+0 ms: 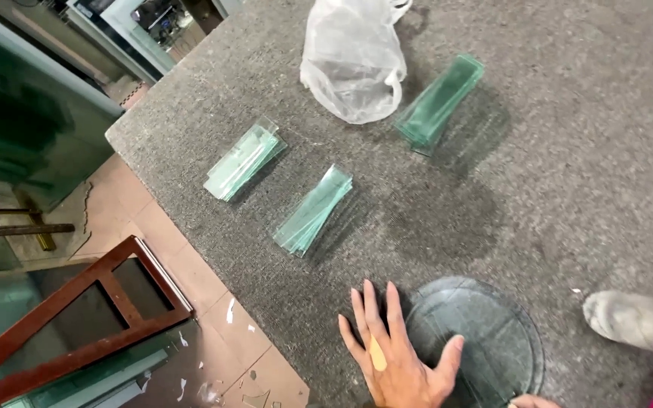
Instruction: Cleaning a circular glass plate with a cloth and liquid, then precisely arranging thin glass strips on the surface.
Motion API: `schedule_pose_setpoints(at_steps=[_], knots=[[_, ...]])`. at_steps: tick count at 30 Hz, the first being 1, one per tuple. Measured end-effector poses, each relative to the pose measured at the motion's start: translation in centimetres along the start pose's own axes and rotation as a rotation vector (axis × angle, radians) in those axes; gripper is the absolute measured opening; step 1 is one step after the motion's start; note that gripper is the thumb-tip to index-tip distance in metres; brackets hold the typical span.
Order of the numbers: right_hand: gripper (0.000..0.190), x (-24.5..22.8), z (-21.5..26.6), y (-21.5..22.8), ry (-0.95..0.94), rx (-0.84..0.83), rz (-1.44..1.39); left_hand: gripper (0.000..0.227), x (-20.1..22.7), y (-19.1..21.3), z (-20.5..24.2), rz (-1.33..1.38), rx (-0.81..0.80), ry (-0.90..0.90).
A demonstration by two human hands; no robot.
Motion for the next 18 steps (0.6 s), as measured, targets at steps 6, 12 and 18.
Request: schedule_pose_setpoints(at_steps=[6,12,18], knots=[[0.008,-0.6,-0.8,-0.8,0.070,0.040,0.076,0.103,0.2,0.4,-0.4,0.030,0.027,0.030],[0.009,0.1,-2.7,-0.7,0.119,0.114,0.129,0.088,0.0,-0.1,0.3,0.098,0.065,-0.015],[0.010,-0.3,-2.0,1.1,0.146,0.190,0.174,0.062,0.1,-0.5,0.3,0.155,0.109,-0.073]])
Point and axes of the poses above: each hand's wrist, its own z-axis away from the middle knuckle, its own y-axis out of the back of the hand, x = y × z, the point moved 7 cm from there along -z, towards the middle knuckle, and after that the axes turned 14 degrees about z, right-handed, at the moved point
